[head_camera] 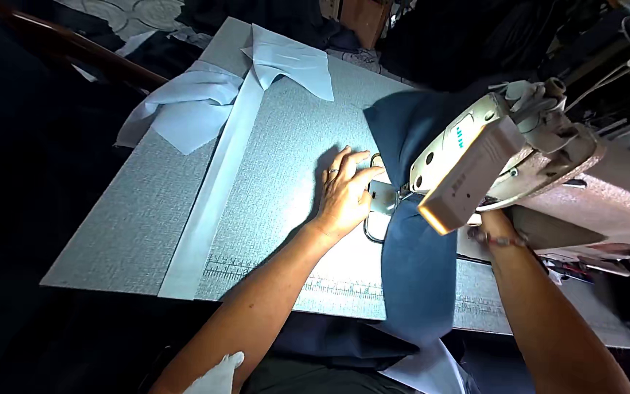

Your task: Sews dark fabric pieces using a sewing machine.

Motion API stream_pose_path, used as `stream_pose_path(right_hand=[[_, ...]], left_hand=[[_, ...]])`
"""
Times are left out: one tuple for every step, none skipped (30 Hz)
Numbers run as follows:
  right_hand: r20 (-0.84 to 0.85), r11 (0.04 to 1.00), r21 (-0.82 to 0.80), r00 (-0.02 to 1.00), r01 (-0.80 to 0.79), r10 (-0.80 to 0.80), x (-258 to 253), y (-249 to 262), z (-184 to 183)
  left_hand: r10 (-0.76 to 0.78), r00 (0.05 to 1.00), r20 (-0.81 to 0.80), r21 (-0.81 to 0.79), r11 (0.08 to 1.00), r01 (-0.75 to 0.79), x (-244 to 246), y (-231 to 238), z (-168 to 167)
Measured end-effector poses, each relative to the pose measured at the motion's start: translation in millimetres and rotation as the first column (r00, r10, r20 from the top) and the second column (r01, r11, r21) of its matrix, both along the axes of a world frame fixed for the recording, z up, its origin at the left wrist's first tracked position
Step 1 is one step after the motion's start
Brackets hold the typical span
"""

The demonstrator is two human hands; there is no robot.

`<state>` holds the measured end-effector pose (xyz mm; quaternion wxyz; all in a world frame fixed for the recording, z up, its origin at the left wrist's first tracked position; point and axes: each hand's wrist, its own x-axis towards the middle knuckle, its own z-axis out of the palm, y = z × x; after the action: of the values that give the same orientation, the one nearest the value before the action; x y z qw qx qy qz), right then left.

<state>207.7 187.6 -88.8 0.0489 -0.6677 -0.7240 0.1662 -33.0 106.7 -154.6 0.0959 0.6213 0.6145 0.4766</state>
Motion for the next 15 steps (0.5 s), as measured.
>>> stream_pose_path(right_hand=[[-0.066, 0.983, 0.141, 0.99, -0.116, 0.126, 6.8, -12.8, -4.0], [-0.1, 0.923, 0.317, 0.96, -0.218, 0.261, 13.7, -21.4, -11.2], [-0.089, 0.863, 0.429, 0.939, -0.266, 0.334, 19.5, -29.3, -17.6], [-0.06, 0.85, 0.433, 0.931, -0.3, 0.359, 26.3, -44.0, -20.3], [-0.043, 0.868, 0.36, 0.924, -0.341, 0.38, 34.5, -62.8, -21.3], [-0.062, 0.898, 0.225, 0.914, -0.379, 0.402, 42.0, -81.0, -21.2], [-0.089, 0.909, 0.083, 0.905, -0.409, 0.416, 47.7, -93.5, -22.7], [-0.12, 0.904, -0.017, 0.898, -0.427, 0.423, 51.1, -99.1, -24.9], [-0.146, 0.9, -0.06, 0.896, -0.431, 0.419, 52.0, -96.4, -26.0], [-0.174, 0.906, -0.112, 0.906, -0.408, 0.387, 49.1, -86.3, -23.0], [-0.176, 0.916, -0.198, 0.932, -0.349, 0.317, 41.4, -70.4, -15.1], [-0.137, 0.928, -0.269, 0.964, -0.258, 0.228, 29.8, -51.8, -5.1], [-0.075, 0.942, -0.284, 0.984, -0.177, 0.162, 18.8, -34.4, 4.7], [-0.051, 0.967, -0.21, 0.989, -0.145, 0.137, 12.8, -21.8, 11.3], [-0.058, 0.988, -0.062, 0.989, -0.142, 0.139, 12.6, -12.9, 11.2]], left_hand=[[0.008, 1.0, -0.006, 0.004, 1.0, -0.008, -1.2, 1.6, -1.8], [0.013, 1.0, -0.012, 0.01, 1.0, -0.013, -1.8, 3.8, -4.7], [0.004, 1.0, -0.016, 0.004, 1.0, -0.004, -1.8, 4.3, -5.5], [-0.018, 1.0, -0.024, -0.015, 1.0, 0.018, -1.0, 2.7, -3.8], [-0.041, 0.998, -0.039, -0.036, 0.999, 0.04, 1.1, 0.1, -1.1], [-0.062, 0.996, -0.059, -0.048, 0.997, 0.059, 4.6, -1.6, 1.0], [-0.08, 0.992, -0.095, -0.062, 0.995, 0.075, 8.5, -2.4, 2.0], [-0.101, 0.984, -0.15, -0.091, 0.992, 0.088, 12.0, -2.8, 2.4], [-0.135, 0.969, -0.206, -0.142, 0.984, 0.107, 14.6, -2.7, 3.0], [-0.176, 0.95, -0.257, -0.209, 0.97, 0.123, 16.1, -2.7, 4.6], [-0.225, 0.924, -0.309, -0.308, 0.943, 0.127, 16.6, -1.5, 5.8], [-0.261, 0.902, -0.343, -0.38, 0.917, 0.121, 16.8, 0.2, 6.4], [-0.275, 0.894, -0.355, -0.409, 0.905, 0.116, 16.8, 2.0, 5.9], [-0.28, 0.893, -0.352, -0.426, 0.898, 0.114, 16.8, 4.4, 2.9], [-0.283, 0.893, -0.351, -0.443, 0.89, 0.109, 16.9, 7.5, -3.6]])
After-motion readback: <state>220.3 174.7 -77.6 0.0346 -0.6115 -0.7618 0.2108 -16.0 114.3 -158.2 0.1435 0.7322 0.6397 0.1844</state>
